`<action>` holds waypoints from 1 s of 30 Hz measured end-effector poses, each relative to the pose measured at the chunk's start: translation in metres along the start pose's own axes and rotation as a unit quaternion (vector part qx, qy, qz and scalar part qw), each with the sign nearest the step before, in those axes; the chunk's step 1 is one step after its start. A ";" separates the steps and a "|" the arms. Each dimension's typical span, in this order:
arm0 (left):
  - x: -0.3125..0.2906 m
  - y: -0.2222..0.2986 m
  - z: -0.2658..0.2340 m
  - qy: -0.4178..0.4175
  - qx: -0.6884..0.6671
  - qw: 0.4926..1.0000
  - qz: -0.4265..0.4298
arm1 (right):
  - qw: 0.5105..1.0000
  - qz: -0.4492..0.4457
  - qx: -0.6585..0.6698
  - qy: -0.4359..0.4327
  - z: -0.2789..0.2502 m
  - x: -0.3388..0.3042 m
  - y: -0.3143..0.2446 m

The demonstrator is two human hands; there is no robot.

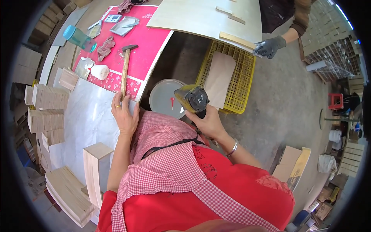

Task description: Assembling wooden boxes by joining boards with a pneumatic nail gun.

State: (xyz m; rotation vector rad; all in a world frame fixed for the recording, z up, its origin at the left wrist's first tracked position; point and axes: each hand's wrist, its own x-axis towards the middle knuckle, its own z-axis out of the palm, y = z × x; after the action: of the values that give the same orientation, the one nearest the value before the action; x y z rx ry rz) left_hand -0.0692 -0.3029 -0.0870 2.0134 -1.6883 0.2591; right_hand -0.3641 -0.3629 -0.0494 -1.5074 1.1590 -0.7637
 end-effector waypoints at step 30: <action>0.032 0.107 -0.078 -0.103 -0.753 0.400 -0.511 | 0.922 -0.324 -0.047 -0.209 0.041 -0.017 -0.063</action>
State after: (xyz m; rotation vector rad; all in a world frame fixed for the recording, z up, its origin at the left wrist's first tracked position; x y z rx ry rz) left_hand -0.1518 -0.3049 0.0208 0.9929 0.0747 -1.4395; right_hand -0.3152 -0.3328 0.0019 -2.0466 0.3666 -0.7624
